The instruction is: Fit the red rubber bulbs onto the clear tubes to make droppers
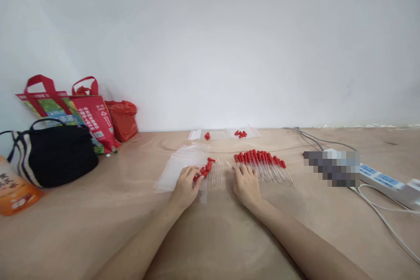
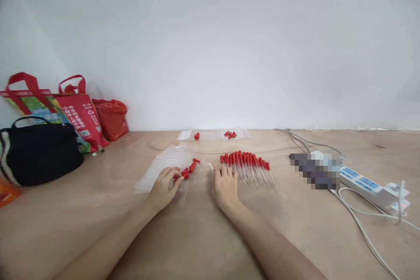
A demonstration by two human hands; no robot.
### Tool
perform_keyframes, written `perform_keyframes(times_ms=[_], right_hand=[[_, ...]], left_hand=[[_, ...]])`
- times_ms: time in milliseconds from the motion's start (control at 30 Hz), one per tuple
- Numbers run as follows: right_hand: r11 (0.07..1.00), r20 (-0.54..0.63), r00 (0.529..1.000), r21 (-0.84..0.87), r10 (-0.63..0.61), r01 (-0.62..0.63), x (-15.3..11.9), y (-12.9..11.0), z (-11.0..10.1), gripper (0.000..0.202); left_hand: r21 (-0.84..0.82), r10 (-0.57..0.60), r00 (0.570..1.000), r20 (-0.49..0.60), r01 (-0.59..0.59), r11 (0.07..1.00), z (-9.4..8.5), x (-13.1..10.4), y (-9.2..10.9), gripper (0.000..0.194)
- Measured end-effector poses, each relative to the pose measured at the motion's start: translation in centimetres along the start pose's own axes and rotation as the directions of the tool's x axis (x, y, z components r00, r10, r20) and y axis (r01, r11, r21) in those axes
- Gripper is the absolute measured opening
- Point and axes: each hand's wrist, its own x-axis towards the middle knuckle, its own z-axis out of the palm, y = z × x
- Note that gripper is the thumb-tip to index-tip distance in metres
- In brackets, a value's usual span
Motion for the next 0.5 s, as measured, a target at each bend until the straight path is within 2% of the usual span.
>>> perform_keyframes(times_ms=[67,167,233,333,500], right_hand=[[0.989,-0.107,0.990,0.112,-0.088,0.101,-0.9,1.4,-0.2,0.028],[0.934,-0.173,0.969,0.280,-0.176,0.220,-1.9,2.6,-0.8,0.023],[0.909,-0.169,0.966,0.339,-0.195,0.243,-2.1,2.6,-1.2,0.020],[0.889,-0.135,0.962,0.371,-0.235,0.269,-2.1,1.9,-1.6,0.019],[0.872,-0.071,0.950,0.380,-0.305,0.308,-2.0,1.0,-1.6,0.018]], left_hand=[[-0.127,-0.050,0.999,0.020,0.052,0.991,0.0,-0.2,0.6,0.011],[-0.298,-0.119,0.989,0.085,0.139,0.944,0.6,-0.8,1.4,0.013],[-0.332,-0.124,0.984,0.130,0.161,0.929,1.3,-1.2,1.7,0.019],[-0.309,-0.080,0.981,0.176,0.132,0.942,2.0,-1.5,1.8,0.022],[-0.293,-0.001,0.985,0.174,0.053,0.955,2.0,-1.4,2.0,0.023]])
